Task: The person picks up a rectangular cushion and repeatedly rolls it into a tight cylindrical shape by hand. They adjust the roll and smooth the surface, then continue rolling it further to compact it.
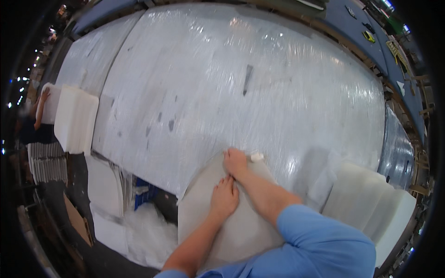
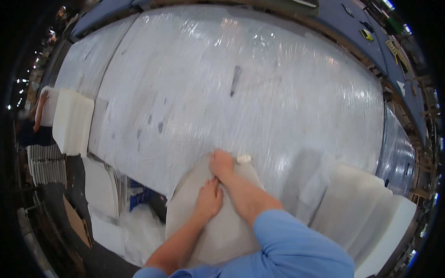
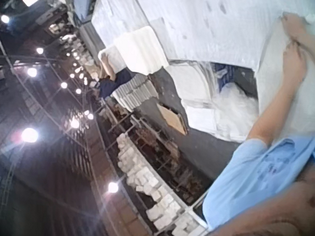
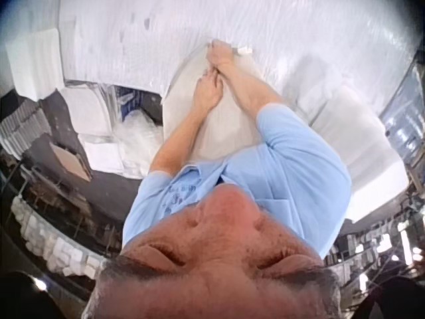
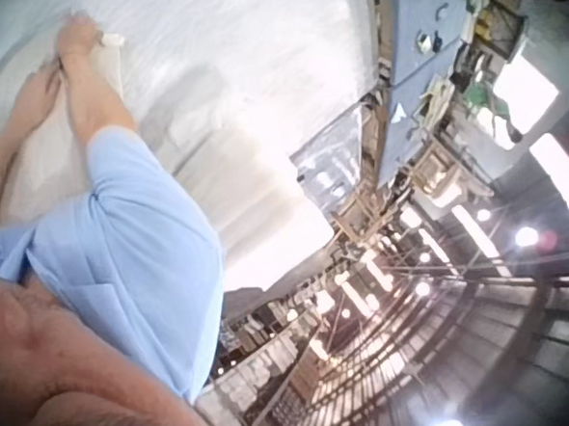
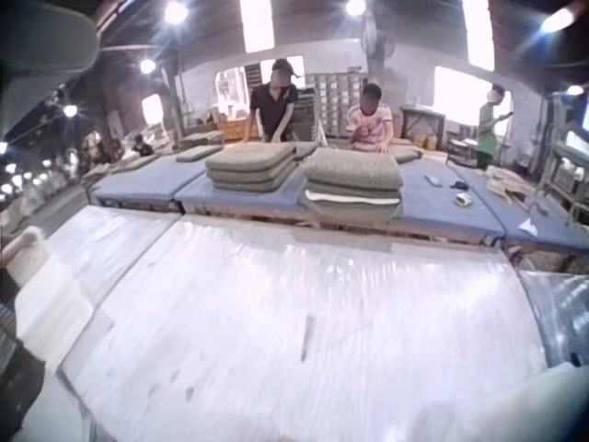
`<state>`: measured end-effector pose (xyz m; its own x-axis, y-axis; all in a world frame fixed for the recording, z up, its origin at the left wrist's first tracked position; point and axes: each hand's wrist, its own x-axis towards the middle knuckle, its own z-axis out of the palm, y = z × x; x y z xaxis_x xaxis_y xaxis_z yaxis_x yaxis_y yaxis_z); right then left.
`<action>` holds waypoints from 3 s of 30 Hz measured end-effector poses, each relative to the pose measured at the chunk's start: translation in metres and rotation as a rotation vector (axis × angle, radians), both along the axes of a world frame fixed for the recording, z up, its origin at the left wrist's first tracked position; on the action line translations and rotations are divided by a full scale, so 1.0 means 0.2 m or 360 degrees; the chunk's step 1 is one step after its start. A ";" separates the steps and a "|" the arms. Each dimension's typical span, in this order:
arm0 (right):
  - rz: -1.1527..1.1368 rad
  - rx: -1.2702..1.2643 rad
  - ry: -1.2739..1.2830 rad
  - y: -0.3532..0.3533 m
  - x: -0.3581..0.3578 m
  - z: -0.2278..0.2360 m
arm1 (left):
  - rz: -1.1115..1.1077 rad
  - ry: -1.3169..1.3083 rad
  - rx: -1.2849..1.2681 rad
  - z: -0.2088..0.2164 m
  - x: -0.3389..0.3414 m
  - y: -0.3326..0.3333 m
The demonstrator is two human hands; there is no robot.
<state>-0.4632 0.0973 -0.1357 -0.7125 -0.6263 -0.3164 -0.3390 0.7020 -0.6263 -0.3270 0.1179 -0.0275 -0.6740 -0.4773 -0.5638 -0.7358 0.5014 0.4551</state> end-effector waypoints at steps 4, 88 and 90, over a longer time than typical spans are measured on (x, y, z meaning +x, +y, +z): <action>0.0052 -0.0089 -0.0115 -0.03 -0.04 0.02 | 0.0041 0.0027 -0.0063 -0.03 -0.06 -0.03; -0.0099 -0.1679 0.0241 0.72 -0.20 1.15 | -0.0046 -0.0534 0.0834 0.37 -0.19 -0.54; -0.0184 -0.1697 0.0151 0.67 -0.19 1.19 | -0.0034 -0.0527 0.0834 0.35 -0.19 -0.54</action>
